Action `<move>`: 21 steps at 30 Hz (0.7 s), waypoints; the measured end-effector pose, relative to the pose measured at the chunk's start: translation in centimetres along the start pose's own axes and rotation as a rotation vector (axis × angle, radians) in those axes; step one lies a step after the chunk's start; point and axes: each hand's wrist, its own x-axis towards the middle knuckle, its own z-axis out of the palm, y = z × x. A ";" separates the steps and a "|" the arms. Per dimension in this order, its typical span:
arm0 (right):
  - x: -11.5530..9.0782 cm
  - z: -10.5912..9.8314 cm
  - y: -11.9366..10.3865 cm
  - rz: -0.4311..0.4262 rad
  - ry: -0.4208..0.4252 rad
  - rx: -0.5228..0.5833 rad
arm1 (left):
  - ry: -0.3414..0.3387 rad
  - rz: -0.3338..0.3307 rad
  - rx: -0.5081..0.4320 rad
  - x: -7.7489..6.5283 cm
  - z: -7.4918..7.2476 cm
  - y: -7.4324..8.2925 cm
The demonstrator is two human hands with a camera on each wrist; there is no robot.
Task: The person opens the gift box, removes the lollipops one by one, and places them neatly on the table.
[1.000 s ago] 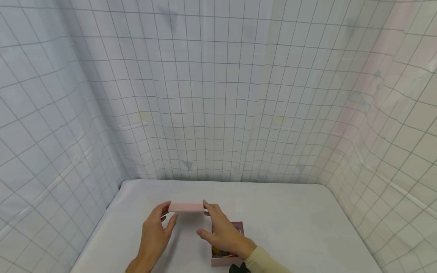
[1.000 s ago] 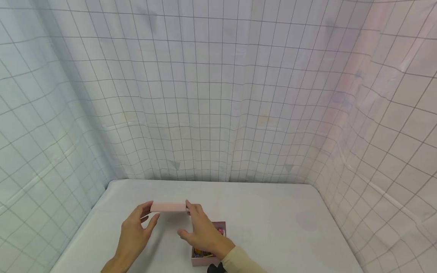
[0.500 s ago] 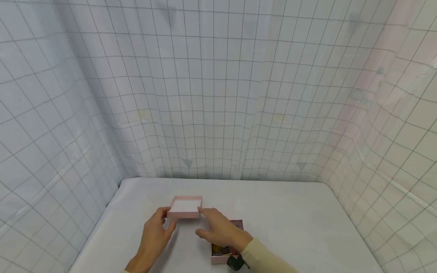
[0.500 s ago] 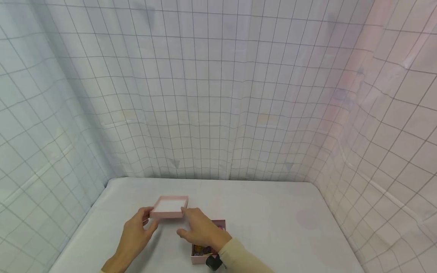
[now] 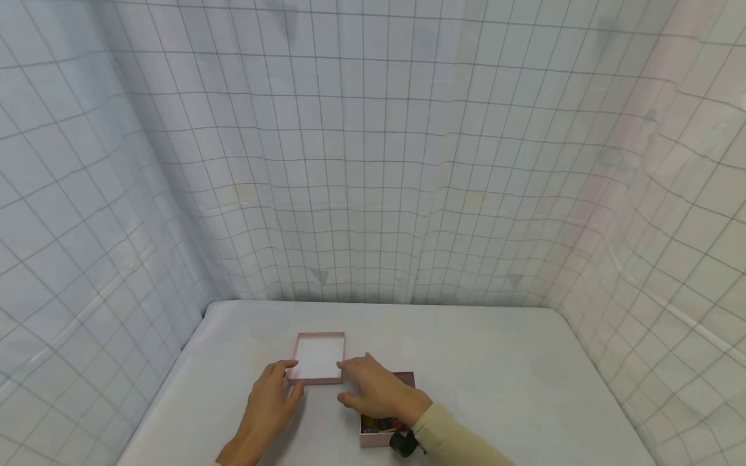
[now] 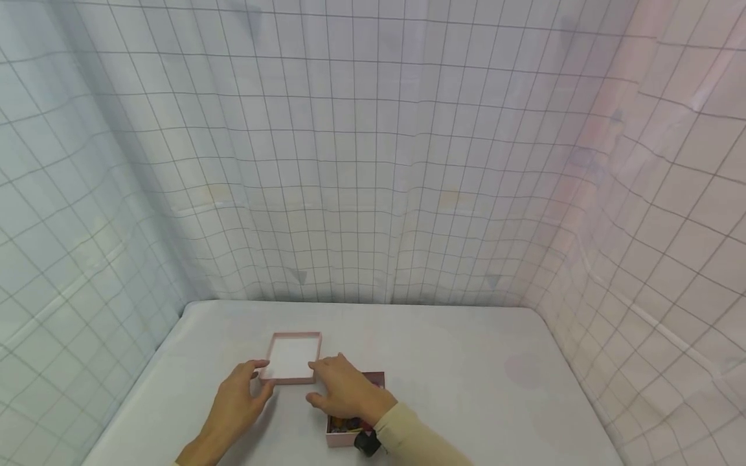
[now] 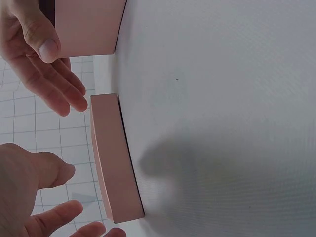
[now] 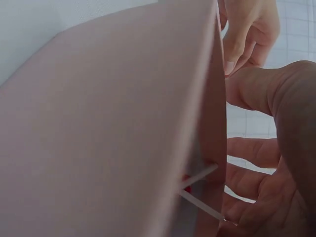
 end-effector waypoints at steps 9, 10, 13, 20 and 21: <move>-0.7 -0.9 0.7 -0.036 0.036 0.069 | 0.046 0.153 -0.060 -0.7 0.1 1.1; -0.8 -1.0 0.8 -0.045 0.045 0.067 | 0.053 0.186 -0.065 -0.8 0.2 1.3; -1.0 -1.4 1.1 -0.066 0.070 0.057 | 0.038 0.254 -0.072 -1.0 0.6 2.0; -2.3 -2.4 1.9 -0.097 0.104 0.039 | -0.121 0.264 -0.119 -1.1 1.4 3.5; -2.5 -2.6 2.0 -0.106 0.111 0.037 | -0.148 0.270 -0.128 -1.1 1.5 3.6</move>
